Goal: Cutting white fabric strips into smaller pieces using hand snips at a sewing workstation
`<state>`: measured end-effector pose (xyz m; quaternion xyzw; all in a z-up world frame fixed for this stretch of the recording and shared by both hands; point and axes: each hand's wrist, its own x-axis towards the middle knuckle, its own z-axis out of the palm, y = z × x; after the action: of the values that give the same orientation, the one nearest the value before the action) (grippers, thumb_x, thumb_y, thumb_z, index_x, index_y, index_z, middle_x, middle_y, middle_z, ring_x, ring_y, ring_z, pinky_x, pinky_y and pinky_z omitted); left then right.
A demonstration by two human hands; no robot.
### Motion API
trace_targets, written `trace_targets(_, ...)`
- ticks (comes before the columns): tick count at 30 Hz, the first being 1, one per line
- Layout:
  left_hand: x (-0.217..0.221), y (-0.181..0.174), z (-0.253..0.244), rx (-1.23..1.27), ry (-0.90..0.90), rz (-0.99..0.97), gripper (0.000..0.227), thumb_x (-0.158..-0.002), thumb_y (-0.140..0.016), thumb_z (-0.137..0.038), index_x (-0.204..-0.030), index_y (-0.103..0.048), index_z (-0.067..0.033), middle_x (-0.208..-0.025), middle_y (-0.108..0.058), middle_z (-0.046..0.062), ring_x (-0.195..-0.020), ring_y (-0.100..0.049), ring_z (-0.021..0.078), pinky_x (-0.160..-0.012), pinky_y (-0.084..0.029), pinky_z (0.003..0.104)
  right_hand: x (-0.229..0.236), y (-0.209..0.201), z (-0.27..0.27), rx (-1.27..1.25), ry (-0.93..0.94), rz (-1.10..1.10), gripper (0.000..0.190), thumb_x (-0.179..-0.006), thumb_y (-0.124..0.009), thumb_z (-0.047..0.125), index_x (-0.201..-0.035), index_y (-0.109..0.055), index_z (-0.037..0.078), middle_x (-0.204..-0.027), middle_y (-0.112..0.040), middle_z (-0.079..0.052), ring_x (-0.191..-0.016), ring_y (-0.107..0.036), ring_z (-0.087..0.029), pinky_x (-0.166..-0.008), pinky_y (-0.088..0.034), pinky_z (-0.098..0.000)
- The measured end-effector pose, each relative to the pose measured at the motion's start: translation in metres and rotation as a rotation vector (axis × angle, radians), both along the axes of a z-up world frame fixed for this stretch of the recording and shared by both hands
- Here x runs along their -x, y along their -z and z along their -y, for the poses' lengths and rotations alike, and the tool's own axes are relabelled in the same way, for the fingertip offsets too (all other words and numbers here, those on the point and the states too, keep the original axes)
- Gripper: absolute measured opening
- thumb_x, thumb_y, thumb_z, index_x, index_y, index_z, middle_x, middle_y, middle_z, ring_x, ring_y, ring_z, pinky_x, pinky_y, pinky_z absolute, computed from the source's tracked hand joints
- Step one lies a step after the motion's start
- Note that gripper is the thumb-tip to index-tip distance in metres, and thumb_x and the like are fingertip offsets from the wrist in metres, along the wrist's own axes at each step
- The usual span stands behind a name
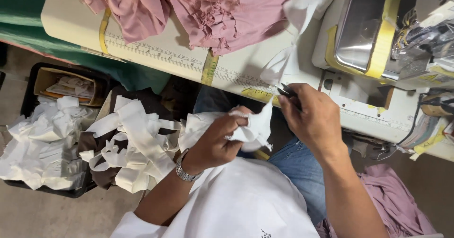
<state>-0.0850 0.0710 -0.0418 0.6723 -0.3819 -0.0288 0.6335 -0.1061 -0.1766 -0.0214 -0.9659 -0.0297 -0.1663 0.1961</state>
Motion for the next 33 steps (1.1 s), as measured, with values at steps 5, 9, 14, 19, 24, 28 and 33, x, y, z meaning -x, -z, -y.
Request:
trace_targets(5,-0.007,-0.019,0.009,-0.014,0.028,-0.088,0.037,-0.088,-0.059,0.006,-0.124,-0.059,-0.0024,-0.109,-0.063,0.018,-0.095,-0.066,0.0341,-0.084,-0.057,0.046,0.0,-0.012,-0.009,-0.129,-0.053,0.141,0.021,-0.1,-0.076,0.023,-0.112,-0.071,0.006,-0.076,-0.07,-0.011,-0.069,-0.069,-0.033,-0.06,-0.057,-0.041)
trace_targets(9,-0.032,-0.026,0.042,-0.073,-0.013,-0.028,0.086,-0.085,-0.052,0.023,-0.162,-0.027,-0.0068,-0.152,-0.047,0.028,-0.117,-0.065,0.0419,-0.089,-0.061,0.051,0.002,-0.006,-0.008,-0.164,-0.088,0.181,0.021,-0.1,-0.075,0.023,-0.115,-0.071,0.008,-0.086,-0.072,-0.013,-0.078,-0.07,-0.037,-0.06,-0.056,-0.0438)
trace_targets(14,-0.057,-0.015,0.069,-0.035,-0.036,0.096,0.058,-0.085,-0.053,0.018,-0.139,-0.053,-0.005,-0.118,-0.059,0.016,-0.097,-0.066,0.0314,-0.08,-0.061,0.045,0.008,-0.019,0.004,-0.197,-0.091,0.202,0.014,-0.105,-0.065,0.012,-0.113,-0.072,0.003,-0.085,-0.071,-0.016,-0.078,-0.069,-0.044,-0.056,-0.054,-0.0457)
trace_targets(19,-0.035,-0.012,0.04,-0.082,-0.114,0.196,0.04,-0.09,-0.058,0.009,-0.129,-0.055,0.0012,-0.122,-0.056,0.019,-0.108,-0.063,0.0397,-0.095,-0.057,0.05,0.003,-0.024,0.027,-0.067,0.03,0.067,0.021,-0.113,-0.06,0.019,-0.119,-0.068,0.001,-0.084,-0.067,-0.022,-0.08,-0.068,-0.047,-0.062,-0.053,-0.0527)
trace_targets(24,-0.008,-0.015,0.012,-0.171,-0.032,0.142,0.033,-0.091,-0.059,-0.001,-0.124,-0.059,0.0009,-0.134,-0.055,0.021,-0.12,-0.062,0.0444,-0.099,-0.056,0.051,-0.012,0.002,0.007,-0.029,0.017,0.045,0.027,-0.103,-0.072,0.032,-0.115,-0.067,0.008,-0.076,-0.069,-0.014,-0.072,-0.07,-0.04,-0.058,-0.055,-0.0487)
trace_targets(28,-0.003,-0.015,-0.001,-0.269,0.018,0.164,0.038,-0.082,-0.065,0.003,-0.12,-0.06,-0.0009,-0.128,-0.062,0.026,-0.11,-0.069,0.0422,-0.095,-0.059,0.049,-0.005,-0.001,-0.003,-0.026,-0.007,0.058,0.022,-0.101,-0.074,0.027,-0.111,-0.069,0.008,-0.072,-0.069,-0.008,-0.067,-0.07,-0.031,-0.059,-0.056,-0.0388)
trace_targets(33,-0.017,-0.032,0.015,-0.163,-0.055,0.002,0.077,-0.086,-0.056,0.012,-0.157,-0.039,-0.0103,-0.138,-0.057,0.021,-0.124,-0.058,0.0491,-0.101,-0.052,0.059,0.014,-0.009,-0.005,-0.091,-0.138,0.224,0.023,-0.088,-0.08,0.01,-0.109,-0.073,0.005,-0.077,-0.068,-0.007,-0.069,-0.066,-0.031,-0.055,-0.054,-0.0379)
